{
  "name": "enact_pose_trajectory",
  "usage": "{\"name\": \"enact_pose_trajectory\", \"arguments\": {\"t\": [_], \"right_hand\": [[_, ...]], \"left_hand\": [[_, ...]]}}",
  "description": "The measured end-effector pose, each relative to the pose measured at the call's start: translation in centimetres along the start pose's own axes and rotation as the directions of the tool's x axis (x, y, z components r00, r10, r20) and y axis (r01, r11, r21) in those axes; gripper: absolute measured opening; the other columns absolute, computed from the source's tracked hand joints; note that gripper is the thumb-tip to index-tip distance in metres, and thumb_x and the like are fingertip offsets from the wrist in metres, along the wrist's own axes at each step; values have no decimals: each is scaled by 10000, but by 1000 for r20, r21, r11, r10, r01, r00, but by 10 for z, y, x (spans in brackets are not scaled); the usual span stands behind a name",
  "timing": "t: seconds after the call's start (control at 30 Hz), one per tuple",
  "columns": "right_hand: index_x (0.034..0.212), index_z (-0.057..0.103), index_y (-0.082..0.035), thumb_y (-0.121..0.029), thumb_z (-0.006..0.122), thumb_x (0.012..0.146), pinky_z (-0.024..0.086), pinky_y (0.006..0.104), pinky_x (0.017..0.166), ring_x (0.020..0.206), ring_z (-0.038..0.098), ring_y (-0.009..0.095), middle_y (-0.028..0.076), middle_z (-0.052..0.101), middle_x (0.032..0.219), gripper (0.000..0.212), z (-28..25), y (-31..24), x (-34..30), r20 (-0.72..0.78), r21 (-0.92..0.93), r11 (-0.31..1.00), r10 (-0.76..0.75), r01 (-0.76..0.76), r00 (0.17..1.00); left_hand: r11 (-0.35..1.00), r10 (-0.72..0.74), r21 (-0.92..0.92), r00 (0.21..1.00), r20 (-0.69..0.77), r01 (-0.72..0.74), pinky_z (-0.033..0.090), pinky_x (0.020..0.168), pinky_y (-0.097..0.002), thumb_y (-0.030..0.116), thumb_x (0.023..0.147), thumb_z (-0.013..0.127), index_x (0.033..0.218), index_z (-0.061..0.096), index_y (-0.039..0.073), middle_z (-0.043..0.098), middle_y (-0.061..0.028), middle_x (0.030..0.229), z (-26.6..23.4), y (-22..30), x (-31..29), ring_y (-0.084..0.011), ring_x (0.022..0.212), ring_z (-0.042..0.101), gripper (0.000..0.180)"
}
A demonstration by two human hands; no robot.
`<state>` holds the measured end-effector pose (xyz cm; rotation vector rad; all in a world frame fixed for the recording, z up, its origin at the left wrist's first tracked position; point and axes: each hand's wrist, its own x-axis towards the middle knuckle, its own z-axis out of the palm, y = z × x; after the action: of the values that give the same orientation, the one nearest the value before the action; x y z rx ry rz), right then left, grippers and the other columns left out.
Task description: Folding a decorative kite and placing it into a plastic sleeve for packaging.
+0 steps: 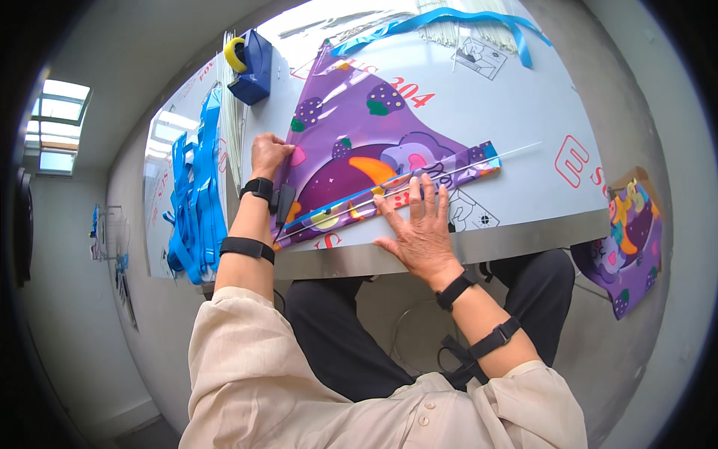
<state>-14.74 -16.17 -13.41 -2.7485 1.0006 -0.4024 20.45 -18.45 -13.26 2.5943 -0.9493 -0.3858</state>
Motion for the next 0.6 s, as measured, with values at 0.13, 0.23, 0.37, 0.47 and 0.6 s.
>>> {"name": "enact_pose_trajectory", "arguments": {"t": [0.13,0.23,0.37,0.47,0.6], "right_hand": [[1392,425,-298,-612,608,772,157,621,1082,1359,182,451,264,268,1391,718,1,0,-1,9,9,1000,-7,6,1000],[1395,419,-295,-612,604,776,155,622,1083,1362,180,447,267,265,1393,720,2,1,-2,-4,7,1000,-14,14,1000],[1398,415,-294,-611,603,777,154,622,1083,1363,178,444,268,266,1396,721,2,1,-2,-19,6,1000,-19,19,1000],[1398,415,-296,-611,610,772,150,623,1084,1363,177,446,269,271,1396,727,2,1,-2,-28,12,1000,-18,18,999],[1403,413,-314,-601,602,784,134,606,1096,1372,170,436,270,265,1407,707,3,2,-3,-7,23,1000,5,-5,1000]], "left_hand": [[997,-11,-75,995,100,19,522,727,-383,182,648,809,735,682,36,693,-159,804,-1,0,5,-297,782,671,212],[978,209,-5,977,-40,-210,509,663,-378,120,648,785,717,663,18,677,-147,751,1,0,-1,-253,678,652,173],[955,157,-254,987,-15,-156,494,614,-323,41,661,761,741,672,-4,667,-105,723,-2,0,-16,-169,645,618,128],[731,65,-682,997,48,-15,472,584,-268,-25,667,736,764,681,-18,655,-66,715,-8,2,-23,-107,652,580,113],[816,109,-564,992,-64,-127,472,582,-286,-37,681,702,799,667,-10,659,-63,732,-9,15,-38,-147,638,604,126]]}}
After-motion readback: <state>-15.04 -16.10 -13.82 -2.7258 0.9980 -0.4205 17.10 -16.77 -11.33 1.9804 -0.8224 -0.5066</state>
